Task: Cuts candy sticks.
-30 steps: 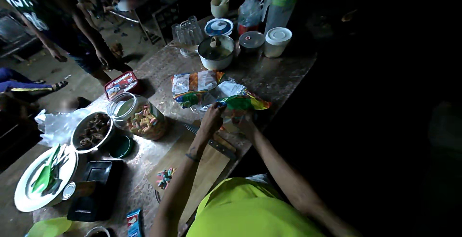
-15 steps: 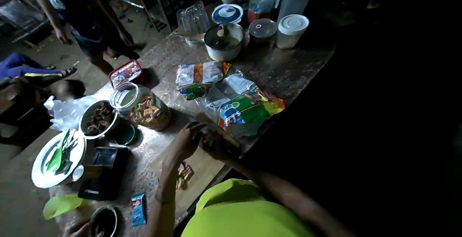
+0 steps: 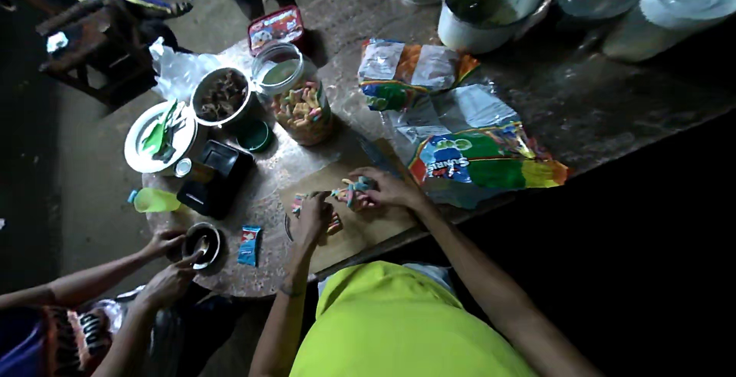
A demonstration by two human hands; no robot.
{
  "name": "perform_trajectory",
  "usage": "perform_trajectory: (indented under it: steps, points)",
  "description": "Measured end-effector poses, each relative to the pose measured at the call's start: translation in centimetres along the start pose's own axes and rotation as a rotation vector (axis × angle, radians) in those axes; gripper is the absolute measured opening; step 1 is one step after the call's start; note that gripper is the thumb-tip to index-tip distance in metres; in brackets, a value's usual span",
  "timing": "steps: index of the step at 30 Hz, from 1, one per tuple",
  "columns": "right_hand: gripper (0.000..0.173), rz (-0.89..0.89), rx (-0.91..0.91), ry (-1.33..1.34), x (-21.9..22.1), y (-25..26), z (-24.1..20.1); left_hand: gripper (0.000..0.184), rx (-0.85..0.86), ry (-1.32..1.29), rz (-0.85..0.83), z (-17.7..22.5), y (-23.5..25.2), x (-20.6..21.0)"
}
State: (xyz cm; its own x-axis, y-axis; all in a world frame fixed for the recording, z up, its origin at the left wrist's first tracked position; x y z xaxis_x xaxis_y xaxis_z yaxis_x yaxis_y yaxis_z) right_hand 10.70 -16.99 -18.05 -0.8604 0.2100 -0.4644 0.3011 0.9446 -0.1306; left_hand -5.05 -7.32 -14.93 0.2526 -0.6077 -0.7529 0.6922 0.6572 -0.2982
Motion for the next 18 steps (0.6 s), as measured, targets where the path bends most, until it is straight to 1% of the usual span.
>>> perform_trajectory:
  steps: [2,5,8,10,13,16,18]
  points:
    - [0.052,-0.016,0.019,-0.079,-0.7,0.1,0.7,0.044,0.025,-0.084,0.051,-0.2,0.0,1.7]
    - [0.056,-0.047,0.051,-0.167,0.1,0.9,2.0,0.051,0.09,-0.137,0.122,0.2,0.4,4.2]
    - [0.054,-0.039,0.117,-0.141,-0.1,0.9,2.2,0.043,0.145,-0.206,0.19,-0.2,0.7,5.9]
    - [0.049,-0.042,0.15,-0.156,-0.5,0.9,2.7,0.034,0.185,-0.259,0.248,-0.5,1.1,6.3]
    - [0.042,0.052,0.191,-0.199,-1.9,1.2,3.2,0.03,0.242,-0.321,0.305,-0.1,2.1,6.5]
    - [0.034,0.21,0.318,-0.185,-3.2,0.6,2.3,0.027,0.242,-0.381,0.322,0.1,2.8,7.0]
    - [0.03,0.267,0.387,-0.189,-3.6,0.4,2.4,0.027,0.233,-0.406,0.311,0.2,3.2,7.3]
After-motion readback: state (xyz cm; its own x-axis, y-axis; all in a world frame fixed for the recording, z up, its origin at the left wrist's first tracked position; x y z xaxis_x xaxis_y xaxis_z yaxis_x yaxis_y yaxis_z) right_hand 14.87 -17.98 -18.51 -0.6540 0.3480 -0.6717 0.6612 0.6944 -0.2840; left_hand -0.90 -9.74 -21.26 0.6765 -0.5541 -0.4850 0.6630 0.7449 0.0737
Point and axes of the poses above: each hand's wrist, its own y-axis towards the middle knuckle, its own x-axis out of the palm, z = x × y, the point moved 6 cm from there along y, towards the middle knuckle, and after that the axes turned 9 degrees about z, right-handed, at the moved point
